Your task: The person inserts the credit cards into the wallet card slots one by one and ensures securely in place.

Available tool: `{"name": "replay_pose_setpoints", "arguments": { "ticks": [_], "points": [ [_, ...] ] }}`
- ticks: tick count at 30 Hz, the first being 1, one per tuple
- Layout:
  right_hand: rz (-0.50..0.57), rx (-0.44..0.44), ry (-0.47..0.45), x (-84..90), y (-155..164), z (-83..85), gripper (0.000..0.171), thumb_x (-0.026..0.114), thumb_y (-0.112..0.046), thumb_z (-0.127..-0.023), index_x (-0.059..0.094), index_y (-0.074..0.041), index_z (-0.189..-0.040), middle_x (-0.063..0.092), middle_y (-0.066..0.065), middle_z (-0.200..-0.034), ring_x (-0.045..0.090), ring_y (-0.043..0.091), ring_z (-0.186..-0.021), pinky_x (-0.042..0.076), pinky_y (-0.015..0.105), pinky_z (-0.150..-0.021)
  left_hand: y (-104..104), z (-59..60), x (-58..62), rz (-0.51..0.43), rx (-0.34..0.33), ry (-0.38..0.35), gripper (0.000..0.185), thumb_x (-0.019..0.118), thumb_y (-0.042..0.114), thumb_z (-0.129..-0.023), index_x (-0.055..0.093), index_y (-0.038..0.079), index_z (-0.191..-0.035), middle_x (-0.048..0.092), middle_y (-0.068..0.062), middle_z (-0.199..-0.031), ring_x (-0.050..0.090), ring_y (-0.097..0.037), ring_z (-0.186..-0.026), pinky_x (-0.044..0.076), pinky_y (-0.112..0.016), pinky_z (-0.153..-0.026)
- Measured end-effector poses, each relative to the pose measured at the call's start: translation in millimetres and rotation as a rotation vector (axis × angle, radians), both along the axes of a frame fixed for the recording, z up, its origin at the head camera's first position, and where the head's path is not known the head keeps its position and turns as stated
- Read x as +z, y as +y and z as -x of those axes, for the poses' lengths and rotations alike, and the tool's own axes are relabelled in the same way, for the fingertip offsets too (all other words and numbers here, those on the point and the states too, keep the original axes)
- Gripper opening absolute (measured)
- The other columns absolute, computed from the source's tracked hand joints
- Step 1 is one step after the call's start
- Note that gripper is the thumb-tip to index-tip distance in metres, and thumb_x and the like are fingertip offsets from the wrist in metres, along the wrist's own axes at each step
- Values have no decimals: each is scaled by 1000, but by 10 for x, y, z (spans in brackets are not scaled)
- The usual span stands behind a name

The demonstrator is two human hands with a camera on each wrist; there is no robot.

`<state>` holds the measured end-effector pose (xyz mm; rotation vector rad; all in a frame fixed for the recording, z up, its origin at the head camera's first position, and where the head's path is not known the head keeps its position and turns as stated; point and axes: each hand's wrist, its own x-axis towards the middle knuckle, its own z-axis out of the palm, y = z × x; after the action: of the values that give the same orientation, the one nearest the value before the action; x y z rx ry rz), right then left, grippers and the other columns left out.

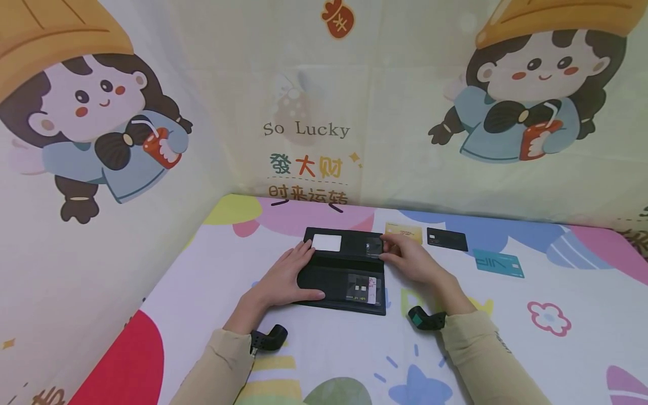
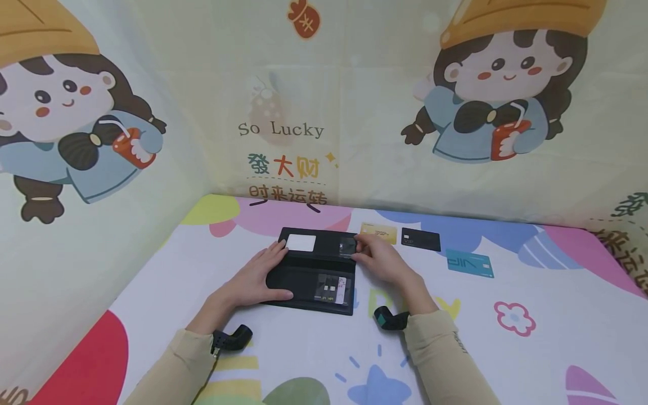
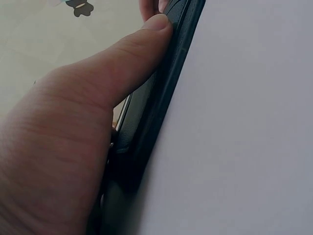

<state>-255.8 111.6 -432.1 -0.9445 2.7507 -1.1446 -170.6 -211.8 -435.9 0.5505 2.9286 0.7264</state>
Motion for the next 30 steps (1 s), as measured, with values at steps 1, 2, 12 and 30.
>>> {"name": "replay_pose_setpoints", "arguments": {
  "ticks": [1,2,12,30],
  "points": [
    [0,2,4,-1,-5,2,34,70,-8,-96,60,7,-124,60,2,-95,54,16,-81,49,41,-82,2,1,-1,0,0,-1,111,73,68,-77,29,7,-159,13,-4,-168,7,-22,-154,5,-43,-123],
    [0,3,8,-2,-9,5,34,70,-9,-96,60,7,-124,60,3,-95,54,16,-80,48,40,-81,4,2,-2,-1,0,-2,111,73,68,-78,29,7,-159,13,-4,-168,7,-22,-154,6,-43,-123],
    [-7,-9,15,-9,-32,0,33,71,-10,-95,61,6,-122,59,2,-93,53,16,-78,47,37,-77,0,17,-8,0,-8,2,111,74,66,-78,29,6,-159,13,-5,-168,7,-23,-154,6,-44,-123],
    [-47,-29,38,5,-103,-1,39,73,-14,-94,62,6,-125,58,2,-92,51,16,-77,44,36,-73,-4,17,-10,5,-6,-3,110,73,66,-78,28,6,-159,12,-5,-168,7,-22,-154,6,-43,-123]
  ]
}}
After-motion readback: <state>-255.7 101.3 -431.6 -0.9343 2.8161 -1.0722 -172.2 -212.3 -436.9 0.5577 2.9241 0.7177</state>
